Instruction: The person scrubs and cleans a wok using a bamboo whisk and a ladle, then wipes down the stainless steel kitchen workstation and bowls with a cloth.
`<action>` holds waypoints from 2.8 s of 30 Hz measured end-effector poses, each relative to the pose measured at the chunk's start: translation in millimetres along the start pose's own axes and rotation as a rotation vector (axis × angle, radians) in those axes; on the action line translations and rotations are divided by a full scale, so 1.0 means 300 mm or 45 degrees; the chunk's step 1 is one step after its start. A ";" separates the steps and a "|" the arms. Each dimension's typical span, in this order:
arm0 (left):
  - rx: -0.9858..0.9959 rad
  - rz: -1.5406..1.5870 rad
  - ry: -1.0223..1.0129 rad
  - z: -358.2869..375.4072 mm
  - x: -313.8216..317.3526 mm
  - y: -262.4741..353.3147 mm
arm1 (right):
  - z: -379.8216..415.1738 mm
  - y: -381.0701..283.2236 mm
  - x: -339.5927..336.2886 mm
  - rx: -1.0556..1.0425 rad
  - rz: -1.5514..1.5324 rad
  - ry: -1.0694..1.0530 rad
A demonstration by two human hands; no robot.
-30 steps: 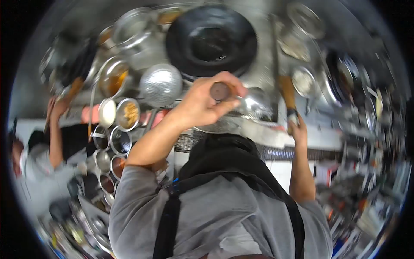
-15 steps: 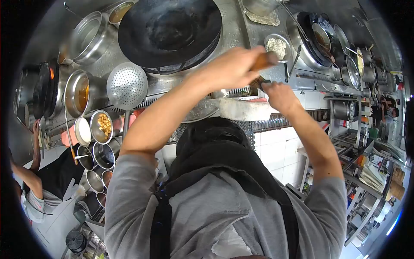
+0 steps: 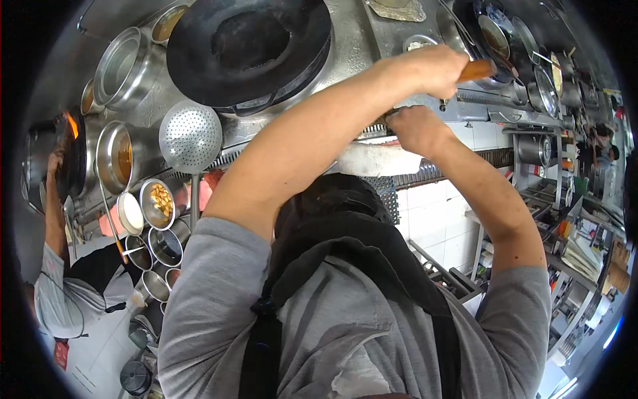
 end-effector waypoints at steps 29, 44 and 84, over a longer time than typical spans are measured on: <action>-0.325 -0.286 0.250 0.300 -0.159 -0.275 | -0.222 0.120 0.134 -0.432 0.032 0.434; -0.306 -0.266 0.352 0.452 -0.220 -0.222 | -0.404 -0.053 0.243 -0.443 0.014 0.313; -0.595 -0.123 0.348 0.509 -0.315 -0.235 | -0.157 -0.364 -0.181 -0.279 -0.249 0.465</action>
Point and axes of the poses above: each hand's wrist, its own z-axis away from the middle knuckle, its own x-axis out of the palm, y = z × x, the point moved 9 cm from there along -z, towards the middle knuckle, and after that the axes turned 5 degrees about -z, right-handed, at the moved point
